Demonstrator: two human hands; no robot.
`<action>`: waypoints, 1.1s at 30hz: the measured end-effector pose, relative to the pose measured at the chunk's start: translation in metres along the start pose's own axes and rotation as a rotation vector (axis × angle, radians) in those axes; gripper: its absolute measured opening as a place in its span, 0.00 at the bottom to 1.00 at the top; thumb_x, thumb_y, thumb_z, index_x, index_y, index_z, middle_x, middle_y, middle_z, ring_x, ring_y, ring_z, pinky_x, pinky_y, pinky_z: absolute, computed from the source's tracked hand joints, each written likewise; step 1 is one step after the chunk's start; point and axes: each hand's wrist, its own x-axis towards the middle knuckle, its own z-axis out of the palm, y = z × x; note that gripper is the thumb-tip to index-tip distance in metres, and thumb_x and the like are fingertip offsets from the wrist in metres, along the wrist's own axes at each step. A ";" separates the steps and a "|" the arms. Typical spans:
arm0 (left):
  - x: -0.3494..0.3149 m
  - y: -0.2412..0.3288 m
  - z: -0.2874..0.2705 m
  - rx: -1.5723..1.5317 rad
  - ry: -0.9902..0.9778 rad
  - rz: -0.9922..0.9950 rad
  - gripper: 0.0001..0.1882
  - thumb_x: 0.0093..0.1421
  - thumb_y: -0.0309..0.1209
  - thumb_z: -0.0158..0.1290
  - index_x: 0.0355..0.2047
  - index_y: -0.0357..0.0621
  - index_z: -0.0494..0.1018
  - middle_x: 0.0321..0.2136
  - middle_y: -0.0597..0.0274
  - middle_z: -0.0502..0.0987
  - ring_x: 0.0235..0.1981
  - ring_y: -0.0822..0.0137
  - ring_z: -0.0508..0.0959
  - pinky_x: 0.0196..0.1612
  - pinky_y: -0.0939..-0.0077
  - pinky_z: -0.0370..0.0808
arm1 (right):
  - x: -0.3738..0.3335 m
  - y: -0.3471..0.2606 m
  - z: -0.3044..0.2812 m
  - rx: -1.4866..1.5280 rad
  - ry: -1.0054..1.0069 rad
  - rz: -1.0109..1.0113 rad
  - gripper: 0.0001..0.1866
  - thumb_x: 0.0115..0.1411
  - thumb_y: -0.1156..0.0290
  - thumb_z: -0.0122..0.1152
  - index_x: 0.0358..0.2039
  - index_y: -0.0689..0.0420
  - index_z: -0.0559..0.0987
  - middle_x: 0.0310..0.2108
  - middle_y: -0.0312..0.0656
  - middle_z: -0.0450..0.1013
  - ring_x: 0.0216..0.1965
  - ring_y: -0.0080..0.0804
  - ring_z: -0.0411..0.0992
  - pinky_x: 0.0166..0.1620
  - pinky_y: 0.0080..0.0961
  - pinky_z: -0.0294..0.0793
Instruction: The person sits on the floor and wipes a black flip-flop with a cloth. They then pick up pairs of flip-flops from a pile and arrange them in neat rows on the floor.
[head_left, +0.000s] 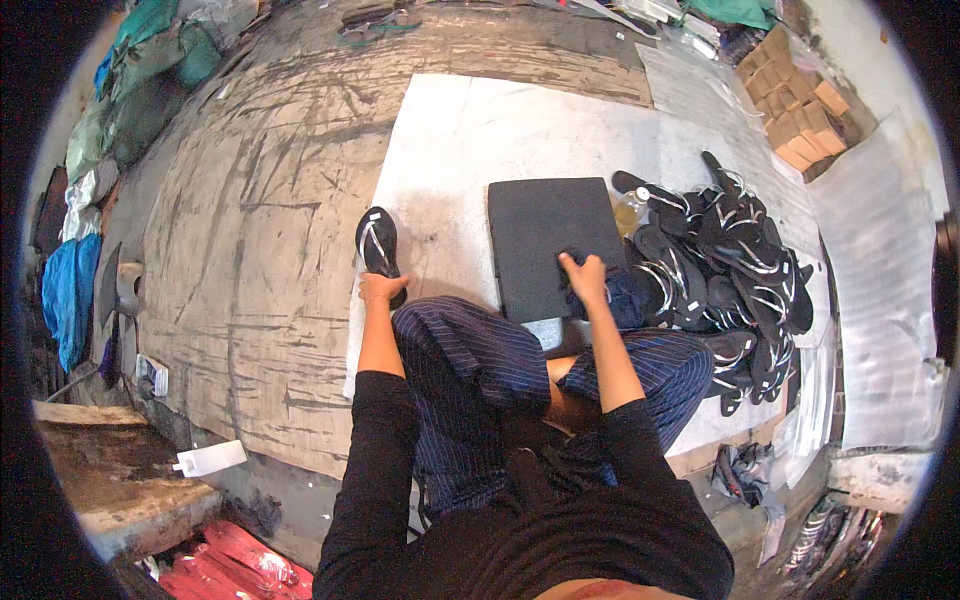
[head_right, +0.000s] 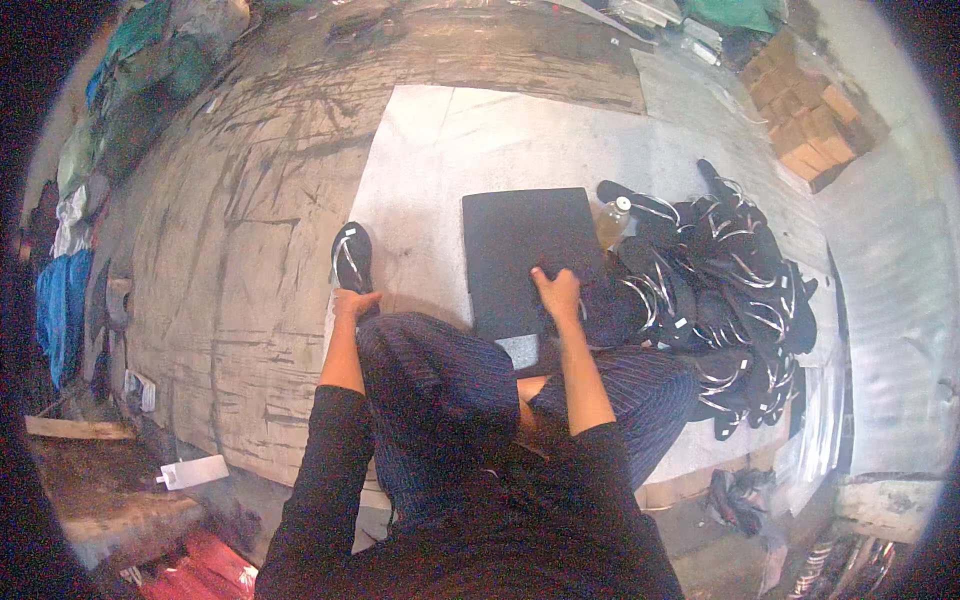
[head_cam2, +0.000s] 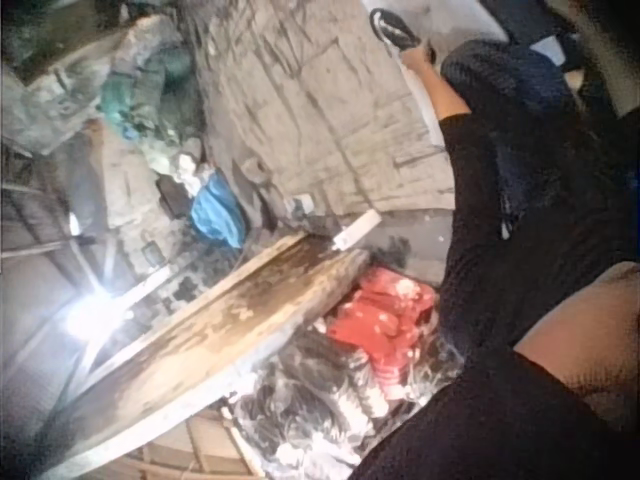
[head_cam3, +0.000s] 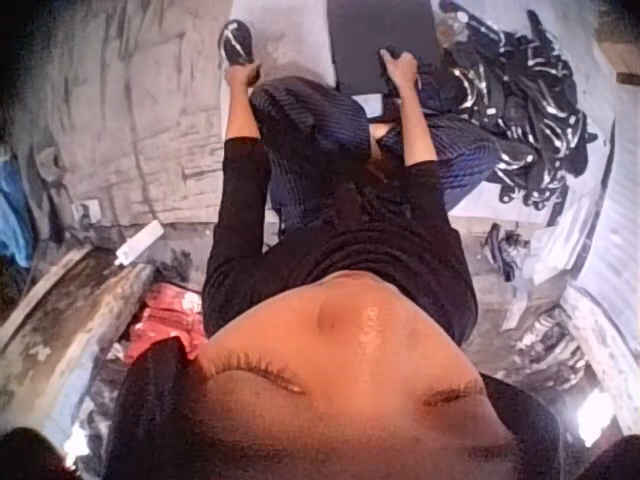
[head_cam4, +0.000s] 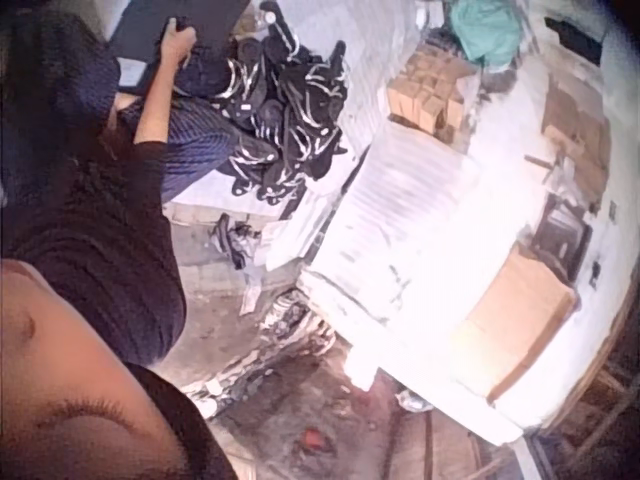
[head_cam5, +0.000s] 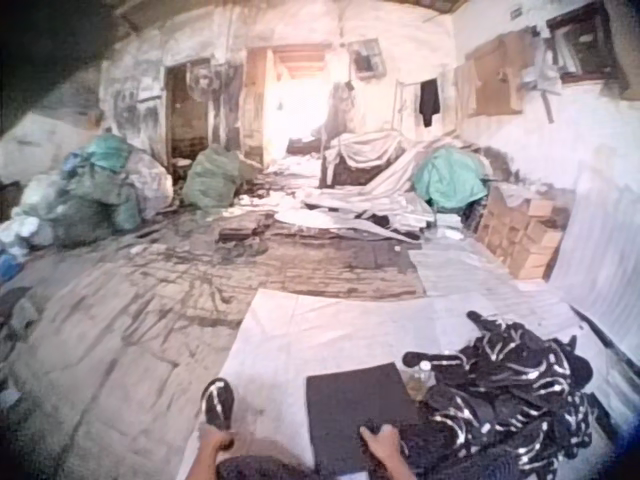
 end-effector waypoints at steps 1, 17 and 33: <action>0.004 0.008 -0.006 -0.039 -0.003 0.080 0.62 0.34 0.57 0.64 0.58 0.22 0.51 0.55 0.33 0.60 0.58 0.45 0.62 0.59 0.60 0.61 | -0.004 -0.005 0.007 -0.072 -0.001 -0.022 0.31 0.47 0.48 0.65 0.26 0.71 0.76 0.30 0.65 0.73 0.35 0.61 0.73 0.39 0.46 0.71; -0.199 0.146 0.067 0.017 0.243 0.773 0.51 0.32 0.38 0.70 0.58 0.49 0.57 0.50 0.50 0.60 0.54 0.51 0.62 0.53 0.48 0.62 | 0.001 0.000 -0.017 -0.218 0.128 0.014 0.15 0.52 0.66 0.48 0.22 0.66 0.76 0.30 0.60 0.74 0.36 0.58 0.73 0.40 0.48 0.71; -0.181 0.154 0.068 -0.160 0.175 0.841 0.43 0.32 0.39 0.70 0.52 0.42 0.68 0.41 0.51 0.64 0.47 0.50 0.65 0.45 0.56 0.69 | -0.008 0.003 -0.013 -0.605 -0.199 -0.527 0.07 0.45 0.74 0.55 0.20 0.63 0.79 0.27 0.58 0.73 0.33 0.50 0.74 0.35 0.43 0.75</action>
